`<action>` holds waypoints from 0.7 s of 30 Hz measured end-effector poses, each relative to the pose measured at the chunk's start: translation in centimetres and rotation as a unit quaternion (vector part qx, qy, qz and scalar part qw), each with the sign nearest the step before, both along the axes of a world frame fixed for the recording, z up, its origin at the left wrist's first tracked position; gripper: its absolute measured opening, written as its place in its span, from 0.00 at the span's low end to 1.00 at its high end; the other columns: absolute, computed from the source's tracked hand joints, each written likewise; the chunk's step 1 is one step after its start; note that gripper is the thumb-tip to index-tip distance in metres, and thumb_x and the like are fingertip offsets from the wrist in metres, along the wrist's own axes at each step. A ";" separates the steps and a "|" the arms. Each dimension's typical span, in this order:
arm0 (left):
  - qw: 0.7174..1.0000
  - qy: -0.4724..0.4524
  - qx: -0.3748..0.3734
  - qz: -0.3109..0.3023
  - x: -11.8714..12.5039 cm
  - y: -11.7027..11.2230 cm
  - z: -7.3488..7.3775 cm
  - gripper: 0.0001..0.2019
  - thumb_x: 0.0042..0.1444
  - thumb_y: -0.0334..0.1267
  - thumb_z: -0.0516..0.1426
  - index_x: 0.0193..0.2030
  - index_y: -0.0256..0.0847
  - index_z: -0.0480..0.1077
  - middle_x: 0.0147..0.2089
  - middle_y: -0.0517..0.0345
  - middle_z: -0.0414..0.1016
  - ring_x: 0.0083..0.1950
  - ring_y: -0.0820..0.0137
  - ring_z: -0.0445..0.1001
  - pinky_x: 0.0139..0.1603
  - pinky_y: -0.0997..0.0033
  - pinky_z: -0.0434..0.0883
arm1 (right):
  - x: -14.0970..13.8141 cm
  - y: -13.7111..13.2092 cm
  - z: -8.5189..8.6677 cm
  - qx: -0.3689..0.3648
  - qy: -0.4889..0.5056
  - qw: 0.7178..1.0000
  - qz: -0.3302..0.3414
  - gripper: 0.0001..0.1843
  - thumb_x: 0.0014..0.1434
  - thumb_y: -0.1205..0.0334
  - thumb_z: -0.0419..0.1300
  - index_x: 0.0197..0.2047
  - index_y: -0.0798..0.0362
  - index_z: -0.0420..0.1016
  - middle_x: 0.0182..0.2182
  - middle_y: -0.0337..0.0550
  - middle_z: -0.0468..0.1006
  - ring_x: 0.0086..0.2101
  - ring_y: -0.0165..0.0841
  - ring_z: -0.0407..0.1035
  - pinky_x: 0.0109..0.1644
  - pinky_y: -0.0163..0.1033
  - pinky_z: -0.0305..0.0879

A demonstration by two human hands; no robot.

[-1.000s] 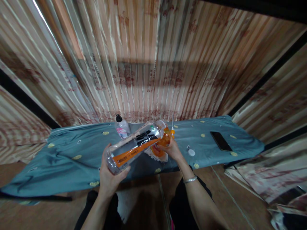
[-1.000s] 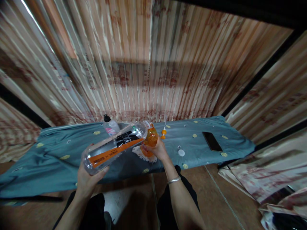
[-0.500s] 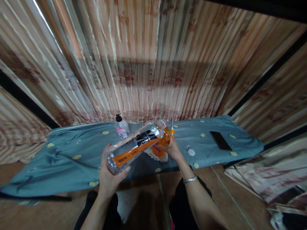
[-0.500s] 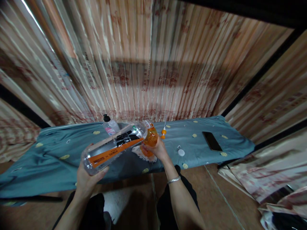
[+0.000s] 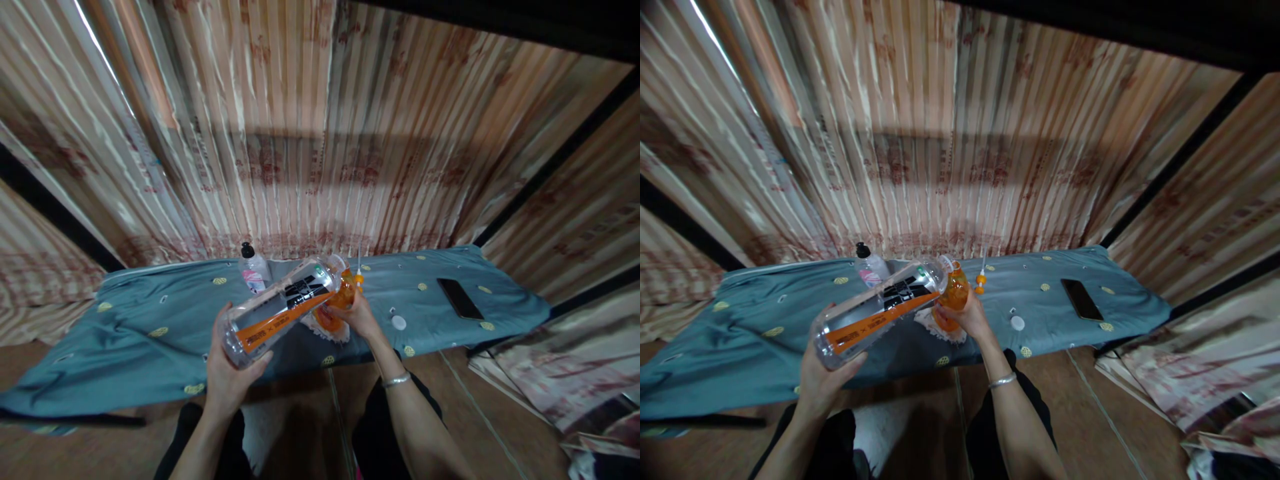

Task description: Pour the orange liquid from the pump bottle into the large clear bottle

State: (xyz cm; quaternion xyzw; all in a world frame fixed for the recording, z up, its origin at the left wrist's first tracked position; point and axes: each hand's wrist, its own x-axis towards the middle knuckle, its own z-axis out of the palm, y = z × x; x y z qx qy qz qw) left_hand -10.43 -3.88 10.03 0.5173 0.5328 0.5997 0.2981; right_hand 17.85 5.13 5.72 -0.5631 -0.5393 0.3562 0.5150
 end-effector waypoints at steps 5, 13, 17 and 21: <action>1.000 -0.013 -0.003 0.000 0.2 -0.1 0.0 0.55 0.41 0.54 0.74 0.74 0.41 0.59 0.62 0.45 0.76 0.59 0.52 0.80 0.67 0.47 0.74 | 0.0 0.0 -0.2 0.000 0.001 1.000 -0.011 0.43 0.34 0.47 0.80 0.53 0.49 0.74 0.48 0.47 0.86 0.49 0.49 0.80 0.57 0.55 0.75; 1.000 -0.021 0.003 0.000 0.4 -0.2 0.2 0.54 0.41 0.54 0.74 0.73 0.41 0.59 0.61 0.44 0.76 0.59 0.51 0.80 0.66 0.47 0.75 | -0.1 -0.1 -0.2 -0.004 0.014 1.000 -0.003 0.43 0.34 0.47 0.81 0.53 0.49 0.73 0.47 0.47 0.86 0.49 0.50 0.80 0.58 0.57 0.74; 1.000 -0.025 0.000 -0.002 0.5 -0.2 0.4 0.54 0.41 0.54 0.74 0.73 0.40 0.60 0.61 0.44 0.76 0.58 0.51 0.81 0.64 0.48 0.77 | 0.1 -0.1 -0.3 0.002 0.012 1.000 0.004 0.41 0.36 0.46 0.80 0.52 0.49 0.73 0.47 0.47 0.86 0.49 0.49 0.80 0.58 0.55 0.75; 1.000 -0.031 -0.003 -0.001 0.7 -0.3 0.3 0.54 0.40 0.55 0.74 0.73 0.41 0.59 0.63 0.43 0.74 0.61 0.50 0.79 0.65 0.47 0.76 | -0.1 -0.1 0.0 0.002 0.013 1.000 -0.006 0.41 0.35 0.46 0.79 0.51 0.49 0.73 0.47 0.47 0.86 0.48 0.49 0.80 0.57 0.55 0.75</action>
